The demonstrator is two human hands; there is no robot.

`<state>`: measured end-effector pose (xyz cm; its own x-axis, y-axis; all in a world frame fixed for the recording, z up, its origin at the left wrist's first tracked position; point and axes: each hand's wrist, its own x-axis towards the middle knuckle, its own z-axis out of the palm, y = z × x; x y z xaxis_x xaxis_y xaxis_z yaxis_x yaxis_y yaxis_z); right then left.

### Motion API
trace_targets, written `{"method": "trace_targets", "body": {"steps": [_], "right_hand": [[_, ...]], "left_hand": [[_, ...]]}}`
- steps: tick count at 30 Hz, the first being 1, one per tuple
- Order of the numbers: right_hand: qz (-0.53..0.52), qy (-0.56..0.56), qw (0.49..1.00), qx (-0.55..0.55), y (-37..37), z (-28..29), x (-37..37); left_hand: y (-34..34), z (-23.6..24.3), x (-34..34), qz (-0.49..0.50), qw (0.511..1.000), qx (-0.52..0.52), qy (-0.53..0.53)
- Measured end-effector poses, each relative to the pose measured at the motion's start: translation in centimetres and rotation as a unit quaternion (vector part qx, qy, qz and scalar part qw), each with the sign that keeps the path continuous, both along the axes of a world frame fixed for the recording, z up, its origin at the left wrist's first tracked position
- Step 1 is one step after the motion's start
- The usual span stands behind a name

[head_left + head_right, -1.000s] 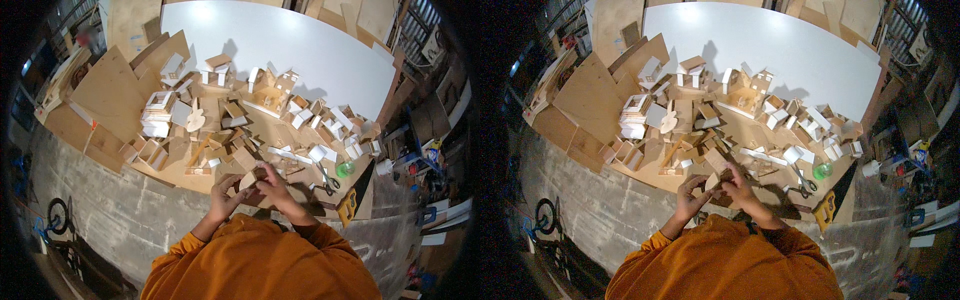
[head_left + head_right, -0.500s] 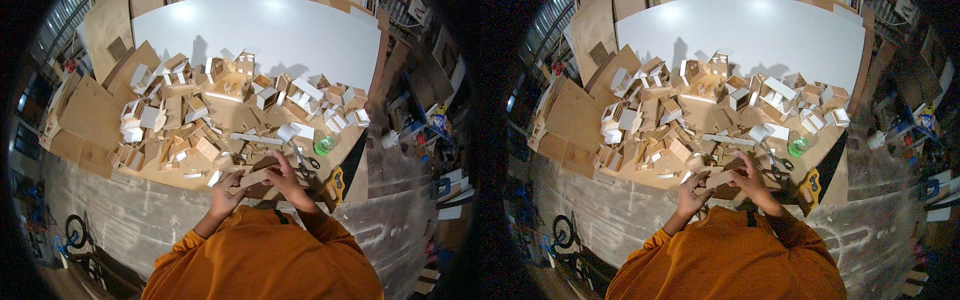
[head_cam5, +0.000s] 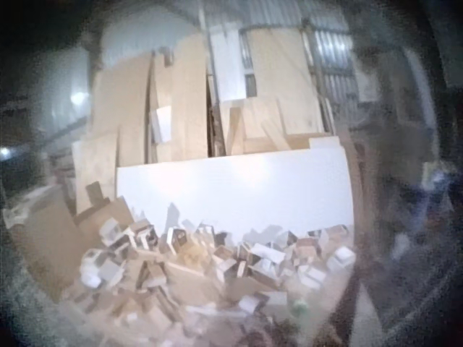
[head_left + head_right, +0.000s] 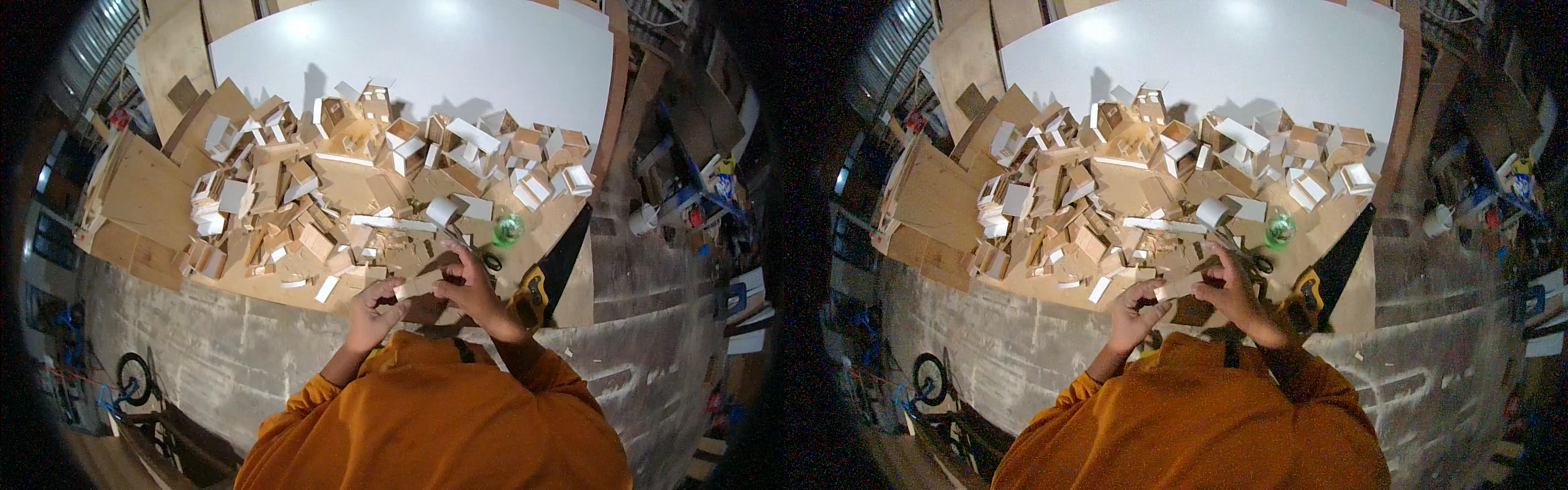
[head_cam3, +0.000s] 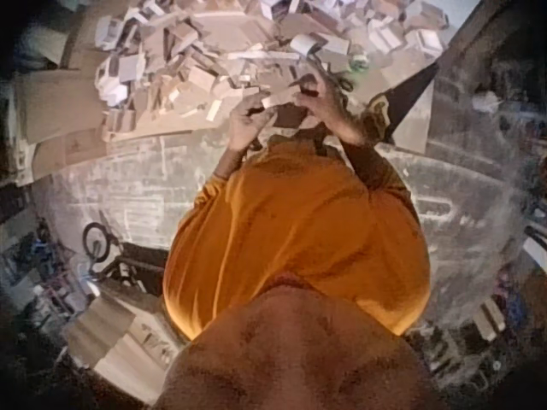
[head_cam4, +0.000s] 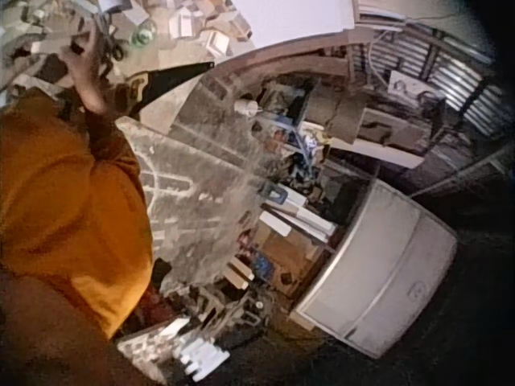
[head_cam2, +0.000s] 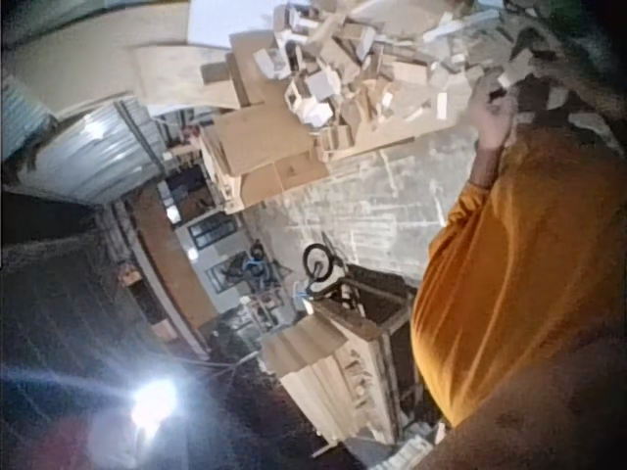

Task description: The person constructs small architectural models from wood scraps, using a saw to cut wood pieces and then assembling them by hand on a workbench.

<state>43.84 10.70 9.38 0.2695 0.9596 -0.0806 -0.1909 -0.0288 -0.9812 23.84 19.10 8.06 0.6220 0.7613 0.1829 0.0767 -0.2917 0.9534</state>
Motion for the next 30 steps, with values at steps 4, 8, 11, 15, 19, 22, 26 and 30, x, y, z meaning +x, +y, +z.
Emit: {"method": "trace_targets", "body": {"steps": [4,8,11,15,19,22,26,30], "right_hand": [[-0.046,0.035,0.998,-0.017,-0.6,1.1,-0.4],[-0.12,-0.021,0.992,0.034,-0.6,-1.3,-0.7],[-0.125,-0.022,0.992,0.011,-0.7,-1.4,-1.8],[-0.149,0.017,0.988,0.025,-1.3,-2.0,-1.9],[-0.266,-0.223,0.937,-0.021,-4.4,-4.2,-0.2],[-0.288,-0.372,0.868,-0.156,-7.2,-1.6,-1.0],[-0.36,-0.515,0.753,-0.196,-8.7,-1.8,-3.8],[-0.362,-0.548,0.713,-0.247,-8.7,-2.6,-5.7]], "left_hand": [[-0.2,1.3,0.9,-0.045,0.955,-0.27,-0.11],[0.7,0.1,2.3,-0.112,0.962,-0.232,-0.089],[1.0,-0.2,3.1,-0.095,0.948,-0.293,-0.077],[2.5,0.7,4.0,-0.108,0.914,-0.377,-0.104],[5.7,0.9,3.0,-0.13,0.925,-0.35,-0.075],[7.0,1.0,2.4,-0.169,0.901,-0.383,-0.113],[8.3,2.6,2.2,-0.159,0.89,-0.422,-0.065],[10.5,2.8,1.6,-0.278,0.844,-0.456,-0.058]]}}
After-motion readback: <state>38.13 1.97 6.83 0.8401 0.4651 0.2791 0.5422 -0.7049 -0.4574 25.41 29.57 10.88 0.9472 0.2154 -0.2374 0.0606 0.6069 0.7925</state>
